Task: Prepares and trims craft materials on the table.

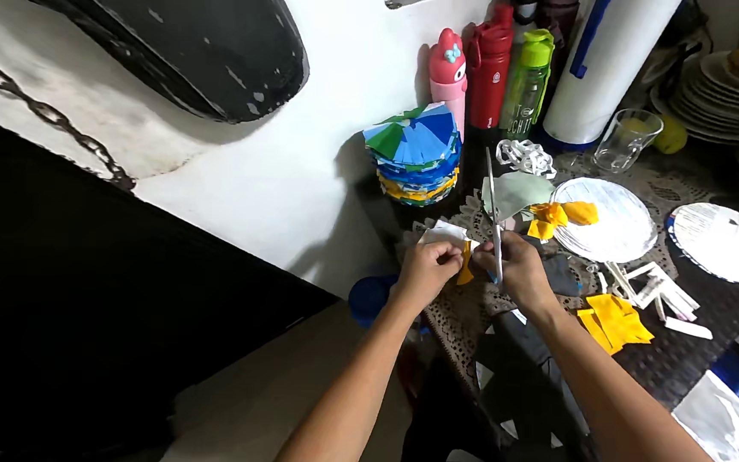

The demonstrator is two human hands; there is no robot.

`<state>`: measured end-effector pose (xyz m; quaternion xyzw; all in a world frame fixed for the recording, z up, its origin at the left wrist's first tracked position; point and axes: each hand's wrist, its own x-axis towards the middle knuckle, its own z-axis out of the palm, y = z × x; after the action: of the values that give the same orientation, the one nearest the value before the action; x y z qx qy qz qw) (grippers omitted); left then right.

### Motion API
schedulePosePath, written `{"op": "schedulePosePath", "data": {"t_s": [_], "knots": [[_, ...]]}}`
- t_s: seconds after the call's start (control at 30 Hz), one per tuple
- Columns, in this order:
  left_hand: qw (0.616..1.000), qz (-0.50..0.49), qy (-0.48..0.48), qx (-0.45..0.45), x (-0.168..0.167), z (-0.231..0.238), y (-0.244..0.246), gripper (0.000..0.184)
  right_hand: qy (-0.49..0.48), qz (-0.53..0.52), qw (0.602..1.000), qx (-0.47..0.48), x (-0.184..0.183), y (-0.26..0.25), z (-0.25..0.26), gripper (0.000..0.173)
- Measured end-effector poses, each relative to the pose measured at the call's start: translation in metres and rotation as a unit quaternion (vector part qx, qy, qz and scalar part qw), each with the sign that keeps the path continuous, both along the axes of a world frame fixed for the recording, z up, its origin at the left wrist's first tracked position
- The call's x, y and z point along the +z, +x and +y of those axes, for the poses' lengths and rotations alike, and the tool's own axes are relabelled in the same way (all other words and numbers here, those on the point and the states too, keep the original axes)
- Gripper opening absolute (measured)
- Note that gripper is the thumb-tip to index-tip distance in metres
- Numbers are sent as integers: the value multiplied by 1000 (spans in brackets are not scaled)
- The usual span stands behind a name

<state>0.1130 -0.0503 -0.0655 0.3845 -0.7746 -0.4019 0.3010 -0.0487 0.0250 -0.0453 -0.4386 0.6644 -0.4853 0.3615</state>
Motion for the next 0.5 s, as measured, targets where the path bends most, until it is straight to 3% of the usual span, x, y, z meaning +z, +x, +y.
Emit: {"op": "schedulePosePath", "data": {"t_s": [0.23,0.5], "knots": [[999,31,28,0,-1,7,-5,12,-26,-20,999,-13,-7,7,-7,15],[966,176,185,27,-7,9,-9,10,-20,-56,998,-28,-5,2,-11,14]]}}
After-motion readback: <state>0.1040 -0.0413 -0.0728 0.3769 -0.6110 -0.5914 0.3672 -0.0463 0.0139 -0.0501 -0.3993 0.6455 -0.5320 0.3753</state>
